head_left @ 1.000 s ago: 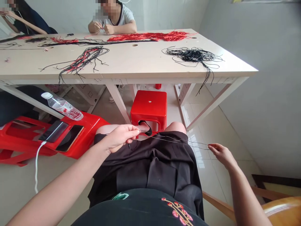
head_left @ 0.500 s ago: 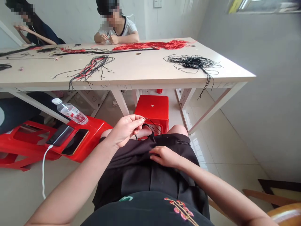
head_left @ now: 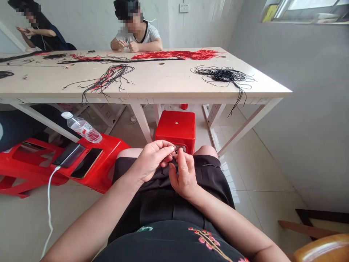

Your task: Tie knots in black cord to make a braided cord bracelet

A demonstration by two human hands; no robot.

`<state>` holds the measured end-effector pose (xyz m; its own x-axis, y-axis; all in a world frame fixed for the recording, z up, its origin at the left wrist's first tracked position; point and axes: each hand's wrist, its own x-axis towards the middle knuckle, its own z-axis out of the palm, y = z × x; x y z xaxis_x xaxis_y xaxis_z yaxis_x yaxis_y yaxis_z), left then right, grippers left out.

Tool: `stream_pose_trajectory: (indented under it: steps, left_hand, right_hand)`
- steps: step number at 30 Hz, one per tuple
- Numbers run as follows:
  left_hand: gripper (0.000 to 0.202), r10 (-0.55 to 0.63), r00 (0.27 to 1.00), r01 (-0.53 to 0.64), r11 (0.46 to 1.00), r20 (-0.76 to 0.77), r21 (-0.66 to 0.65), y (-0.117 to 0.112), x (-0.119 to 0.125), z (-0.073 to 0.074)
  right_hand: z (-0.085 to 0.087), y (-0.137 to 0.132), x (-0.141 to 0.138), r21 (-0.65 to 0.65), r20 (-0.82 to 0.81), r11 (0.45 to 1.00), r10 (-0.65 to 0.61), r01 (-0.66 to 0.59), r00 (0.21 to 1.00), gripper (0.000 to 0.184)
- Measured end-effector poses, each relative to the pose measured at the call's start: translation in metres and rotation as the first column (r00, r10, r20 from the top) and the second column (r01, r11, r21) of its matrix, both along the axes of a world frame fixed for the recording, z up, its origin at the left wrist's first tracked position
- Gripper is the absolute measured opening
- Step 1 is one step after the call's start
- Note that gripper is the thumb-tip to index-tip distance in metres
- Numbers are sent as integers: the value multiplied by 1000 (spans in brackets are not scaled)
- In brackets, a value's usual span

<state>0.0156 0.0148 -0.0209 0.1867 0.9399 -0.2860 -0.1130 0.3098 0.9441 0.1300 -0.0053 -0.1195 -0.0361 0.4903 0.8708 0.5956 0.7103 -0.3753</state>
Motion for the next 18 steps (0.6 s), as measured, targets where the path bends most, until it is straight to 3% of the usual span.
stream_pose_trajectory:
  steps: [4,9,15,18]
  left_hand:
    - [20,-27,1000,27,998,1,-50,-2,3,-3]
    - [18,-38,999,38,997,4,-62,-3,4,-2]
    - [16,-23,999,22,999,-30,-49,-4,5,0]
    - [17,-39,998,38,999,-56,-26,-5,5,3]
  right_hand:
    - [3,7,7,87,15,988,-126,124,992,62]
    - [3,9,13,20,-105,1000,-3,6,994,43]
    - [8,10,15,0,-78,1000,4,-4,997,20]
    - [7,11,16,-109,-242,979,141,-171,960,15]
